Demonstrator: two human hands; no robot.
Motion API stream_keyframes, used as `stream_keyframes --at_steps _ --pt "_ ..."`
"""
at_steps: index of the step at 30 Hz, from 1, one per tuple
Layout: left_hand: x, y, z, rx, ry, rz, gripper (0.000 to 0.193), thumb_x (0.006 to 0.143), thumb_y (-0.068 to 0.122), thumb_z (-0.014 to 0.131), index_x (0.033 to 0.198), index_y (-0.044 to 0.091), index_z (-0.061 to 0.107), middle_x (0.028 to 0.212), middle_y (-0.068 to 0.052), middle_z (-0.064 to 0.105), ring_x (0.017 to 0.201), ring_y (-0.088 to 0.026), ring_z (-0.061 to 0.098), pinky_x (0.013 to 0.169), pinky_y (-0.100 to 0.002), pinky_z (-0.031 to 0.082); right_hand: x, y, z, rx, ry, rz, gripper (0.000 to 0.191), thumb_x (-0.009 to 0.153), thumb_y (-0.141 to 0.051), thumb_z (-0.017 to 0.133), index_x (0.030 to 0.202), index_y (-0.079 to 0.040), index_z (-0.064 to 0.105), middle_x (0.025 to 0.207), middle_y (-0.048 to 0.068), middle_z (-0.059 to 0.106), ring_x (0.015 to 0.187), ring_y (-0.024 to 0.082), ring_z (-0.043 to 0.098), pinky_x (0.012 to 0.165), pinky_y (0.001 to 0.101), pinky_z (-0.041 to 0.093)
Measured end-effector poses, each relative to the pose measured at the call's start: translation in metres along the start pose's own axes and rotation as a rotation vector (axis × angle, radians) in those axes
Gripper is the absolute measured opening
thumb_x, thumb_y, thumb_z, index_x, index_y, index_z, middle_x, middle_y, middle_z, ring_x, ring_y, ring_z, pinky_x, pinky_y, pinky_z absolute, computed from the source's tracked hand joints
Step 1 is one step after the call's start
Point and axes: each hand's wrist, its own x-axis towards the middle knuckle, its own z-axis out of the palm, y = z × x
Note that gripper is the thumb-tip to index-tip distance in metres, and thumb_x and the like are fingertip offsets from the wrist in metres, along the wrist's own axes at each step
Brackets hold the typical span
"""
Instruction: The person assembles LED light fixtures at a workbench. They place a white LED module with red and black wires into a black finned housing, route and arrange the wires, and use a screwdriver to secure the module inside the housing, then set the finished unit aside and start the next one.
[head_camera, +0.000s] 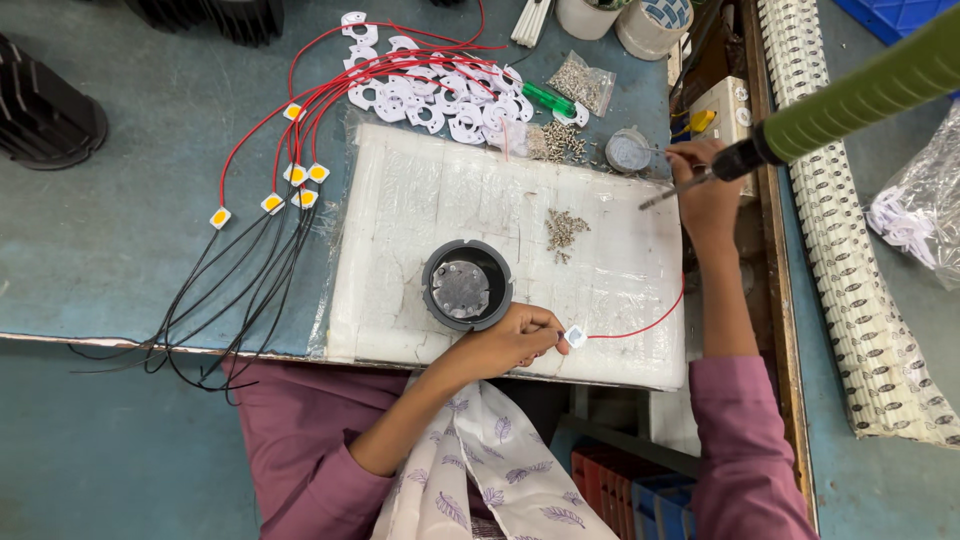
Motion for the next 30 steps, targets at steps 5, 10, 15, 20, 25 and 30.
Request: stream_keyframes --at_steps 5,10,15,20,25,30 --pt "-0.002 0.001 0.001 -0.009 0.001 0.025 0.027 0.099 0.019 0.058 0.102 -0.005 0.071 0.073 0.009 0.058 0.056 -0.001 0.039 0.048 -0.021 0.033 0.002 -0.003 0.001 -0.039 -0.113 -0.066 0.017 0.100 -0.008 0.076 0.116 -0.002 0.076 0.097 0.012 0.068 0.082 0.019 0.068 0.074 0.0299 0.055" --pt "-0.013 0.012 0.000 0.039 -0.050 0.022 0.025 0.100 0.017 0.058 0.104 -0.003 0.072 0.063 0.010 0.038 0.054 -0.002 0.032 0.047 -0.022 0.027 -0.036 -0.017 -0.053 -0.181 0.040 0.360 0.027 0.100 -0.024 0.077 0.118 -0.005 0.074 0.099 0.017 0.073 0.084 0.028 0.069 0.073 0.0410 0.053" --pt "-0.052 0.046 0.014 0.270 0.028 0.059 0.022 0.098 0.018 0.061 0.101 0.003 0.076 0.062 0.004 0.051 0.054 -0.004 0.037 0.049 -0.026 0.030 -0.111 -0.094 -0.159 -0.264 -0.376 0.743 0.034 0.105 -0.033 0.062 0.110 -0.003 0.077 0.082 0.014 0.077 0.078 0.027 0.074 0.076 0.0424 0.057" --pt "-0.102 0.091 0.034 0.558 0.090 0.221 0.018 0.095 0.020 0.063 0.101 0.006 0.072 0.073 -0.009 0.068 0.060 -0.019 0.060 0.057 -0.034 0.048 -0.136 -0.201 -0.156 0.068 -0.632 0.066 0.052 0.084 -0.028 0.074 0.130 -0.007 0.063 0.126 0.011 0.068 0.117 0.025 0.064 0.095 0.0361 0.048" --pt "-0.132 0.133 0.027 1.078 0.127 0.633 0.016 0.094 0.016 0.066 0.104 0.004 0.069 0.083 -0.009 0.068 0.074 -0.027 0.069 0.060 -0.040 0.051 -0.101 -0.252 -0.118 0.543 -1.138 0.251 0.059 0.096 -0.023 0.076 0.146 -0.011 0.047 0.094 0.002 0.070 0.088 0.017 0.068 0.080 0.0312 0.057" --pt "-0.148 0.152 -0.004 1.454 0.199 0.696 0.037 0.085 0.009 0.065 0.120 -0.001 0.068 0.090 -0.006 0.065 0.081 -0.021 0.068 0.062 -0.036 0.051 -0.080 -0.276 -0.101 0.304 -0.845 0.039 0.043 0.086 -0.007 0.071 0.128 -0.018 0.069 0.077 0.006 0.055 0.067 0.021 0.055 0.061 0.0332 0.049"
